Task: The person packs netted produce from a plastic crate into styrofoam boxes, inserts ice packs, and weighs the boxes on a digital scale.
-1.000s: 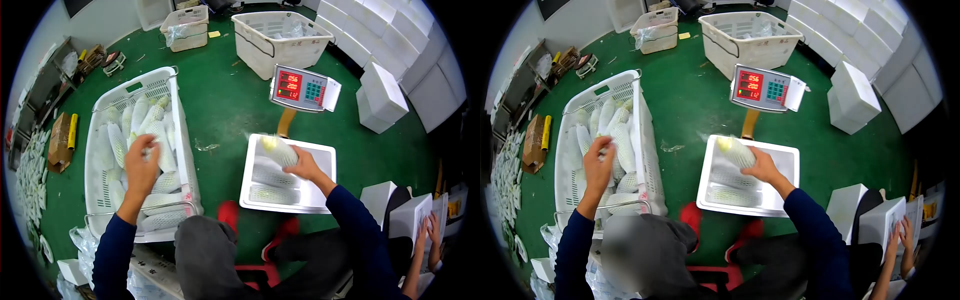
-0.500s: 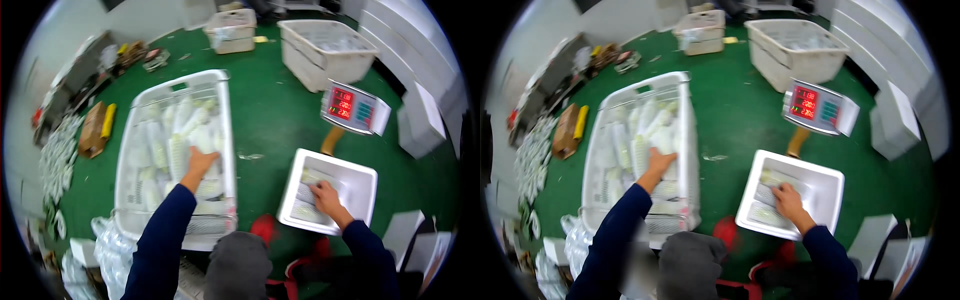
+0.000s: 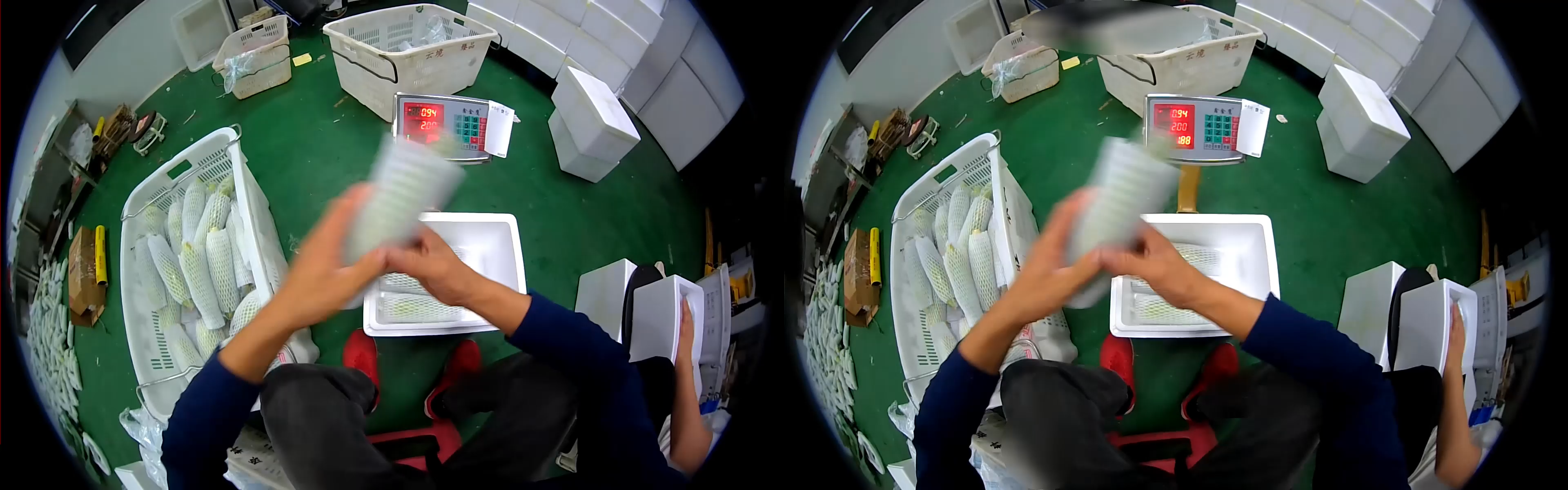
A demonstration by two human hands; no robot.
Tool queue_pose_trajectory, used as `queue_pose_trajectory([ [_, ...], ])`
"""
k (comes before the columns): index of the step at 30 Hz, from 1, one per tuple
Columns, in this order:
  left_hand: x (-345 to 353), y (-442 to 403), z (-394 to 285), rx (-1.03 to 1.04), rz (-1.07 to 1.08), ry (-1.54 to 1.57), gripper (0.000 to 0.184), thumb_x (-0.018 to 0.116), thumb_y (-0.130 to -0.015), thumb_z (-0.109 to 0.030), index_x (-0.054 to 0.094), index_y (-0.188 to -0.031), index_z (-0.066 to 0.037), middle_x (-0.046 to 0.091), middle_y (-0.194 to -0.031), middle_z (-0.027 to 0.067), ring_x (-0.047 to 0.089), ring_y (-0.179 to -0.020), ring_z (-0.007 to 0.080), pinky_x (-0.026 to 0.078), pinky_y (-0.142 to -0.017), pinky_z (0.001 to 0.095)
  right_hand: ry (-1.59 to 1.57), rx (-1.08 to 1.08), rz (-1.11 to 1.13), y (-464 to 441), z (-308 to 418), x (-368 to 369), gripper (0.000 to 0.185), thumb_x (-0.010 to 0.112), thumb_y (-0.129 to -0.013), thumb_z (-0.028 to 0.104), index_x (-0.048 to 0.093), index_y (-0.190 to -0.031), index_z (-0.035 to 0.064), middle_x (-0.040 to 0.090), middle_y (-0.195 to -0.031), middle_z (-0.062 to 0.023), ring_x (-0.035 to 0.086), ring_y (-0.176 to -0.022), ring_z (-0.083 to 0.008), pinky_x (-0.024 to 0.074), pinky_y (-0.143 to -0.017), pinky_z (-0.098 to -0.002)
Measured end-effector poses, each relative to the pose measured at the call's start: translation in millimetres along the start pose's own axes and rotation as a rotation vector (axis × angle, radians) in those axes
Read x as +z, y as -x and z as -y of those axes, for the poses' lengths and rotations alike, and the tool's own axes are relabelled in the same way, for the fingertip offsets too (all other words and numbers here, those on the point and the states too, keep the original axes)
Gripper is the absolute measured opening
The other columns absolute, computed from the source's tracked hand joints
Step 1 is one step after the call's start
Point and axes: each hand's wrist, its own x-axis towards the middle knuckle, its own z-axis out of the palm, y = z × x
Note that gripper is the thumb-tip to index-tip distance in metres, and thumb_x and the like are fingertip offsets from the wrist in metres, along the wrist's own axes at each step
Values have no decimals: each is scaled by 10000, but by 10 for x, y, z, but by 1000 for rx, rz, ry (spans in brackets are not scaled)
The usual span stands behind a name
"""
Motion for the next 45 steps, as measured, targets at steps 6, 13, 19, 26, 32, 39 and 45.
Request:
queue_pose_trajectory([
  [6, 641, -30, 376, -118, 266, -222, 908, 801, -748, -371, 385, -1476, -22, 555, -1323, 265, 546, -1219, 406, 438, -1033, 451, -506, 161, -463, 283, -381, -284, 532, 628, -969, 408, 489, -1351, 65, 582, -1255, -70, 576, -1157, -220, 508, -932, -375],
  [13, 1035, -43, 1244, -100, 678, -371, 803, 785, -728, -350, 457, -1398, -53, 651, -1122, 275, 620, -1057, 445, 493, -924, 470, 1344, 475, 316, 596, -222, -747, 476, 709, -845, 503, 746, -1005, 57, 722, -829, -167, 692, -803, -267, 535, -750, -383],
  [19, 1606, -11, 1645, 69, 989, -649, 576, 831, -687, -308, 613, -1174, -94, 712, -974, 157, 691, -960, 351, 542, -831, 459, 1507, 202, 328, 471, -730, -1793, 785, 664, -837, 583, 480, -1447, 124, 655, -1228, -219, 642, -1087, -405, 503, -928, -462],
  [26, 387, -209, 760, -179, 365, 32, 301, 709, -879, -329, 714, -1001, -54, 709, -934, 115, 680, -880, 249, 530, -786, 366, 1312, 791, 551, 167, -549, -1283, 757, 736, -687, 716, 629, -1234, 203, 700, -1023, -167, 656, -1036, -343, 494, -898, -399],
  [32, -1456, 1289, 2223, -702, -775, -1068, 540, 776, -727, -286, 612, -1143, 18, 635, -1168, 227, 608, -1098, 391, 478, -953, 479, 1337, 660, 527, 222, -913, -1489, 631, 711, -734, 705, 699, -1072, 172, 704, -980, -125, 667, -981, -318, 506, -835, -404],
  [39, -1804, 2082, 3257, -834, -743, 119, 448, 694, -657, -78, 583, -1083, 5, 656, -917, 98, 638, -814, 241, 552, -728, 414, 1490, 449, 320, 152, -429, -1603, 629, 714, -794, 608, 674, -1202, 131, 717, -984, -154, 681, -920, -357, 536, -786, -460],
  [45, -1462, 774, 1130, -566, -512, 419, 522, 650, -684, -150, 602, -1184, -8, 671, -1045, 99, 668, -923, 236, 542, -847, 350, 1021, 202, -307, 56, 72, -1588, 383, 695, -898, 382, 715, -945, 2, 640, -714, -75, 582, -686, -147, 480, -639, -314],
])
